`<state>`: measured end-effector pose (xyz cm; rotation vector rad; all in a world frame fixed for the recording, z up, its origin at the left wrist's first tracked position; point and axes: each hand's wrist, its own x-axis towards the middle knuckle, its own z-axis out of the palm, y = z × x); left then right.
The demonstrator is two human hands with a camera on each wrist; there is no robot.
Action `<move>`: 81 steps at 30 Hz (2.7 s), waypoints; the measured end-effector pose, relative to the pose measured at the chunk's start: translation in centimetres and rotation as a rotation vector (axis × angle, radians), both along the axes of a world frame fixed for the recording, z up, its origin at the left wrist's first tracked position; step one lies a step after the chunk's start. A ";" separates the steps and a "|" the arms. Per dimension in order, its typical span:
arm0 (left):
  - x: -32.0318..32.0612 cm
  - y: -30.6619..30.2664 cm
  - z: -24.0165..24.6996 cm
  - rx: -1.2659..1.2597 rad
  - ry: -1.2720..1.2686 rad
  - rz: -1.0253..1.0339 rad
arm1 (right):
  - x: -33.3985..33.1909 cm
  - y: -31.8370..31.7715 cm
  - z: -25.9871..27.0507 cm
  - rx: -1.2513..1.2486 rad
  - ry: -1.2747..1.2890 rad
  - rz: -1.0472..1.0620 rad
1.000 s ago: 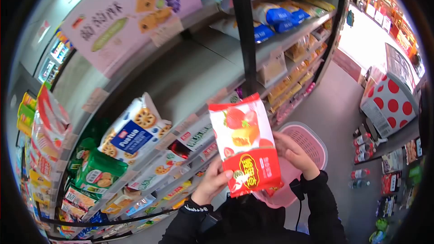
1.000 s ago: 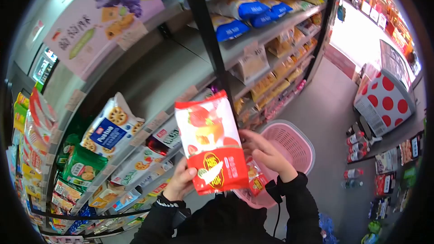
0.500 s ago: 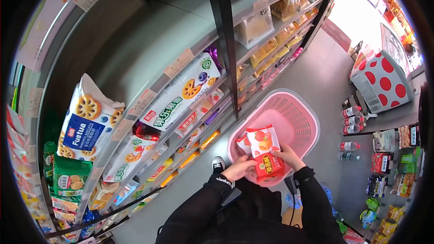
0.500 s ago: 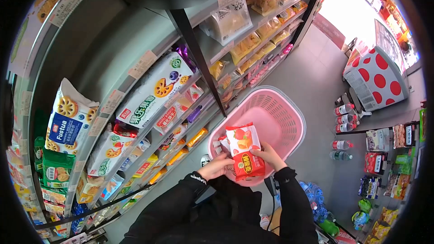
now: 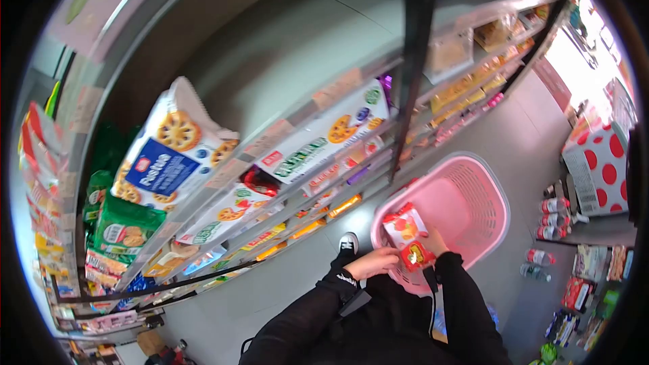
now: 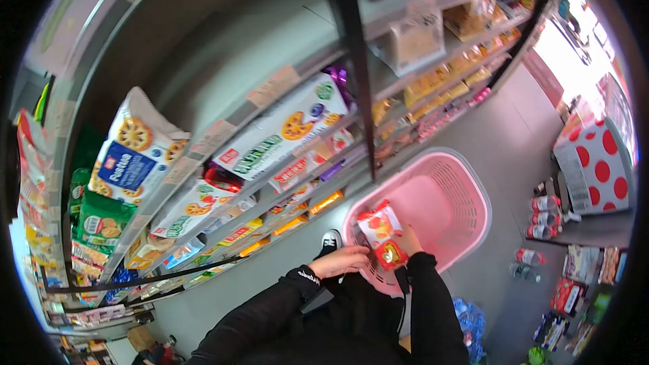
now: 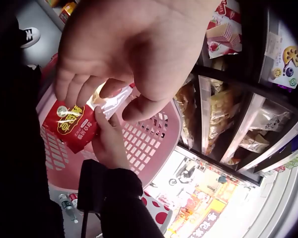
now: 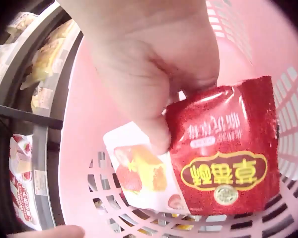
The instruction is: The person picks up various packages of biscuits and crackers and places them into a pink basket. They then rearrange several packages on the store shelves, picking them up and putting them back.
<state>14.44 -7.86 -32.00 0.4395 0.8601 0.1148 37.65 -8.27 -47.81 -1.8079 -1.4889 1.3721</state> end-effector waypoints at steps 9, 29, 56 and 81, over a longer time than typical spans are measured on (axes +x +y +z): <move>-7.0 2.1 5.2 0.204 0.143 0.072 | 0.9 1.2 1.9 0.185 -0.632 0.225; -17.6 2.7 28.8 1.656 1.090 0.984 | -24.1 16.1 47.6 1.167 0.043 0.307; 1.3 5.7 8.1 1.380 0.378 -0.208 | 0.0 -3.6 22.4 -0.262 0.954 -0.677; -0.6 2.6 3.8 1.177 0.286 -0.471 | 1.8 -7.5 10.1 -0.594 0.641 -0.193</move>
